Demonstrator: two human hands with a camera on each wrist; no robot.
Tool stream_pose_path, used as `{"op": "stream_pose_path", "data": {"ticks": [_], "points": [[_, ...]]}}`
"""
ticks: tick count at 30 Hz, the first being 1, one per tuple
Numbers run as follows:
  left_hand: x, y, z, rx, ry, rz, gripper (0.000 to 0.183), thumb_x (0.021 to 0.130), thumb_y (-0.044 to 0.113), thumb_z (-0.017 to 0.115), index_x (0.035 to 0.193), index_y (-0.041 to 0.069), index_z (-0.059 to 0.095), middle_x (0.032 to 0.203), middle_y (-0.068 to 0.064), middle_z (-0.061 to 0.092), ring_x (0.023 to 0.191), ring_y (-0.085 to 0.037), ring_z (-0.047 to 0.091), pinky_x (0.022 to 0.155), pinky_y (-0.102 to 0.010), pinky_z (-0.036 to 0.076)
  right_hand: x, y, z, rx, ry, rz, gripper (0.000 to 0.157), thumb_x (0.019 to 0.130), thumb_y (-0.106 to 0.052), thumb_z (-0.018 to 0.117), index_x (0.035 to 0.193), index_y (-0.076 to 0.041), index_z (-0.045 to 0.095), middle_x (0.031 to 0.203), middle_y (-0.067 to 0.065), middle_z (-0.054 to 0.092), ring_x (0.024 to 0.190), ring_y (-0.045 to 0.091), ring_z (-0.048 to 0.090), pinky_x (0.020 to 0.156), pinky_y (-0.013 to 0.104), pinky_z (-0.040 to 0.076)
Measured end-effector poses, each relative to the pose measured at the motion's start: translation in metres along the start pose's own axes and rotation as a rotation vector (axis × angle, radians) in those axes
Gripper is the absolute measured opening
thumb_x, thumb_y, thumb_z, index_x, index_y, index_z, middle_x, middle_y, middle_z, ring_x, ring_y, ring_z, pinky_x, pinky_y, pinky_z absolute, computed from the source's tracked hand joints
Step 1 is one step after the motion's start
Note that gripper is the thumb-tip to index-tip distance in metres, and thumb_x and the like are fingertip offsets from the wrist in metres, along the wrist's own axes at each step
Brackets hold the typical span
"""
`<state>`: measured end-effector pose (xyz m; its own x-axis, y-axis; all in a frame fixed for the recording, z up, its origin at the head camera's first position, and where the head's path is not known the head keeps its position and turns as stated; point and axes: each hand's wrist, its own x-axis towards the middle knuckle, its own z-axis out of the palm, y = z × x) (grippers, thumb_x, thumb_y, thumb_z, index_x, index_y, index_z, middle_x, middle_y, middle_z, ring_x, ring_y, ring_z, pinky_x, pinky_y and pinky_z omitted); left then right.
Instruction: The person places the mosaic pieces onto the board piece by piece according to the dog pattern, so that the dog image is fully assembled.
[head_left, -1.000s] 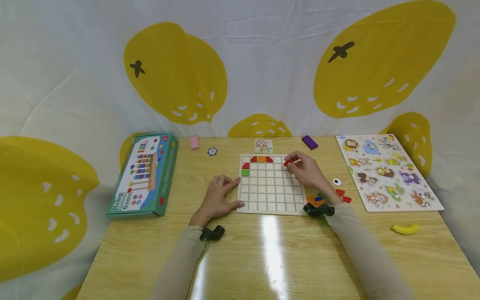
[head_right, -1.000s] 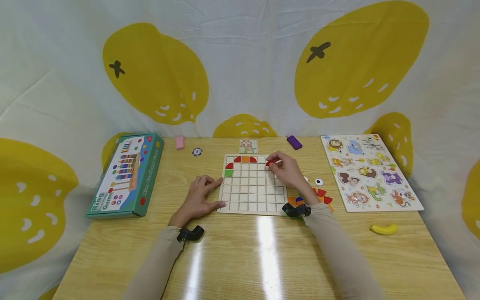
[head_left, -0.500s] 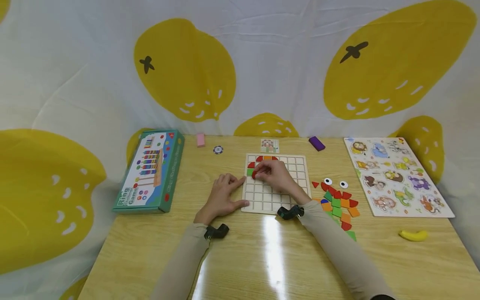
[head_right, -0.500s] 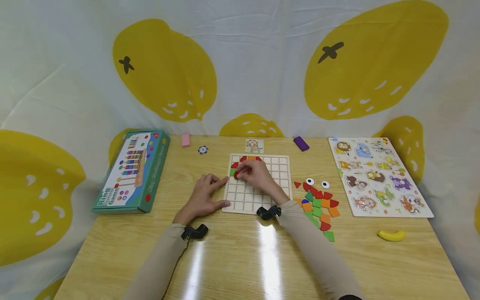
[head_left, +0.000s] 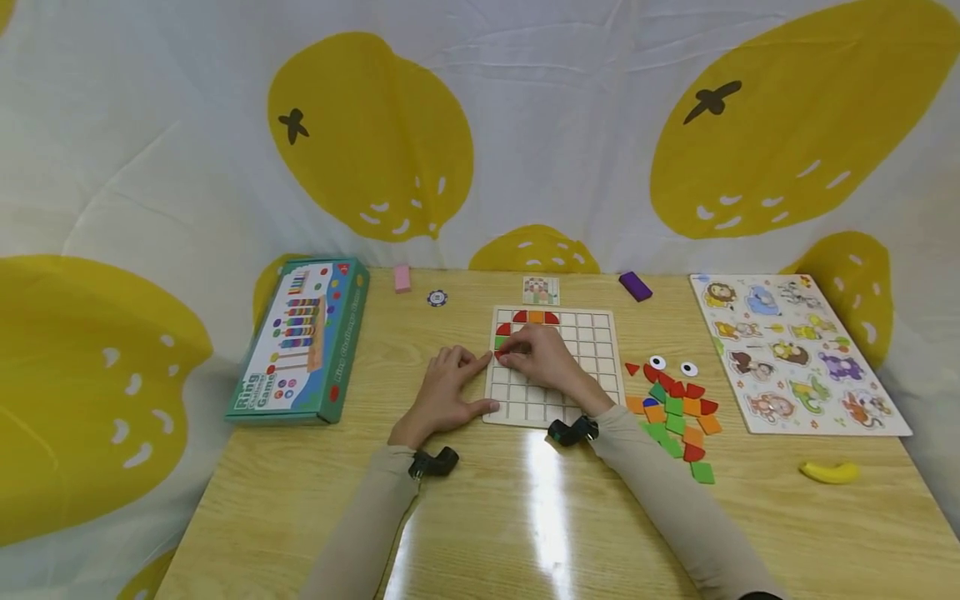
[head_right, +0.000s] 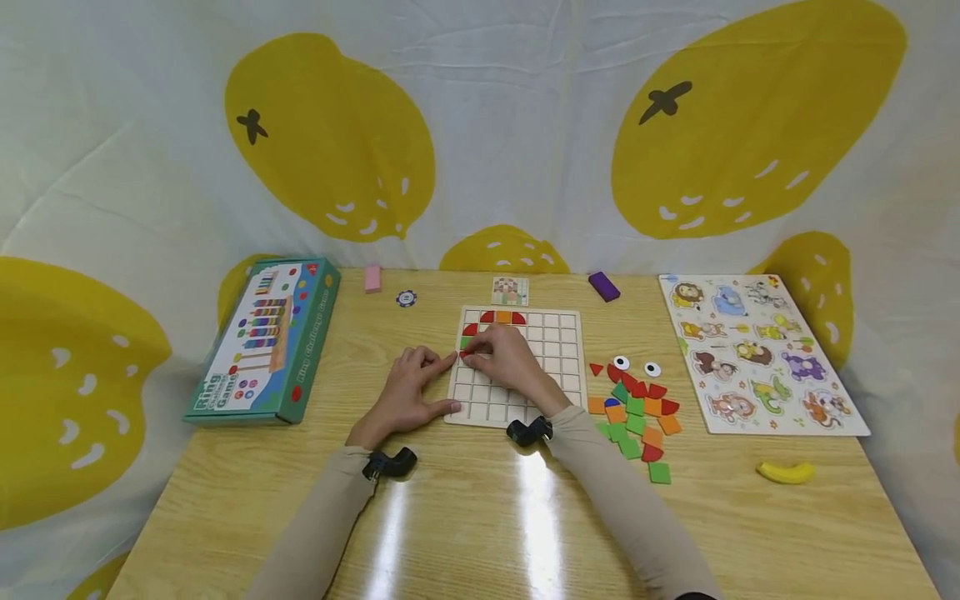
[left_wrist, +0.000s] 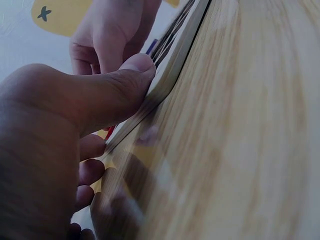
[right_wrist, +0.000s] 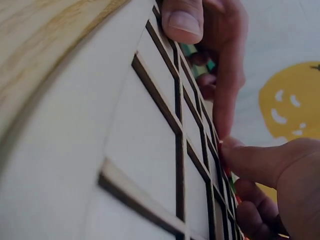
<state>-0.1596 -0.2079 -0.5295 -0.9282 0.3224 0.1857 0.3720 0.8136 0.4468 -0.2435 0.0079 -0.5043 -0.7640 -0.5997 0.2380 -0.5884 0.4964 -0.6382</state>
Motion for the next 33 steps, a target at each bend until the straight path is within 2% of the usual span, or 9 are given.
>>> {"op": "stream_pose_path", "data": {"ticks": [8, 12, 15, 18, 21, 27, 30, 33], "points": [[0.004, 0.002, 0.001, -0.004, -0.008, 0.006, 0.084, 0.079, 0.062, 0.073, 0.148, 0.020, 0.048, 0.112, -0.001, 0.046, 0.101, -0.019, 0.038, 0.090, -0.039, 0.031, -0.002, -0.002, -0.003, -0.072, 0.029, 0.042, 0.013, 0.084, -0.027, 0.080, 0.091, -0.015, 0.080, 0.083, -0.004, 0.066, 0.073, 0.011, 0.056, 0.065, 0.030, 0.044], [0.005, 0.003, 0.002, -0.004, -0.015, 0.003, 0.084, 0.079, 0.063, 0.072, 0.148, 0.021, 0.048, 0.112, -0.001, 0.046, 0.102, -0.019, 0.038, 0.091, -0.039, 0.031, -0.005, -0.001, -0.005, -0.057, 0.033, 0.036, 0.014, 0.083, -0.026, 0.081, 0.092, -0.015, 0.081, 0.084, -0.004, 0.065, 0.073, 0.011, 0.055, 0.065, 0.030, 0.045], [0.005, 0.004, 0.004, -0.003, -0.024, -0.009, 0.084, 0.079, 0.065, 0.070, 0.148, 0.022, 0.047, 0.112, -0.001, 0.046, 0.102, -0.018, 0.038, 0.090, -0.038, 0.031, -0.013, 0.004, -0.014, -0.025, 0.059, 0.022, 0.015, 0.084, -0.026, 0.080, 0.094, -0.014, 0.080, 0.086, -0.003, 0.065, 0.074, 0.012, 0.057, 0.066, 0.030, 0.045], [0.005, 0.005, 0.005, -0.008, -0.028, -0.011, 0.085, 0.079, 0.065, 0.070, 0.149, 0.023, 0.047, 0.112, -0.001, 0.046, 0.102, -0.018, 0.037, 0.090, -0.038, 0.031, -0.028, 0.014, -0.036, -0.009, 0.096, 0.026, 0.017, 0.084, -0.024, 0.080, 0.096, -0.012, 0.079, 0.087, -0.002, 0.067, 0.076, 0.014, 0.059, 0.067, 0.031, 0.046], [0.005, 0.005, 0.006, -0.010, -0.023, -0.008, 0.084, 0.079, 0.065, 0.070, 0.149, 0.023, 0.046, 0.112, -0.001, 0.046, 0.102, -0.019, 0.037, 0.090, -0.039, 0.030, -0.051, 0.031, -0.070, -0.026, 0.107, 0.081, 0.019, 0.085, -0.022, 0.079, 0.100, -0.011, 0.078, 0.088, 0.001, 0.068, 0.077, 0.017, 0.060, 0.067, 0.033, 0.046], [0.002, 0.003, 0.005, -0.003, -0.027, -0.021, 0.084, 0.079, 0.064, 0.071, 0.149, 0.024, 0.046, 0.112, -0.001, 0.045, 0.102, -0.019, 0.037, 0.090, -0.040, 0.030, -0.105, 0.073, -0.134, -0.169, 0.068, 0.284, 0.029, 0.086, -0.021, 0.078, 0.111, -0.006, 0.074, 0.099, 0.012, 0.069, 0.086, 0.027, 0.063, 0.075, 0.045, 0.050], [0.000, 0.002, 0.003, -0.002, -0.033, -0.036, 0.084, 0.079, 0.064, 0.071, 0.149, 0.025, 0.046, 0.112, 0.000, 0.045, 0.103, -0.019, 0.037, 0.091, -0.040, 0.030, -0.125, 0.088, -0.151, -0.231, 0.022, 0.379, 0.032, 0.088, -0.024, 0.076, 0.114, -0.005, 0.072, 0.102, 0.015, 0.069, 0.090, 0.031, 0.064, 0.079, 0.050, 0.048], [-0.001, 0.001, 0.002, -0.006, -0.029, -0.042, 0.084, 0.079, 0.064, 0.071, 0.149, 0.026, 0.046, 0.112, 0.000, 0.045, 0.103, -0.019, 0.036, 0.091, -0.039, 0.030, -0.136, 0.096, -0.157, -0.254, 0.003, 0.423, 0.033, 0.090, -0.030, 0.074, 0.112, -0.006, 0.072, 0.102, 0.015, 0.070, 0.090, 0.031, 0.064, 0.082, 0.051, 0.044]]}}
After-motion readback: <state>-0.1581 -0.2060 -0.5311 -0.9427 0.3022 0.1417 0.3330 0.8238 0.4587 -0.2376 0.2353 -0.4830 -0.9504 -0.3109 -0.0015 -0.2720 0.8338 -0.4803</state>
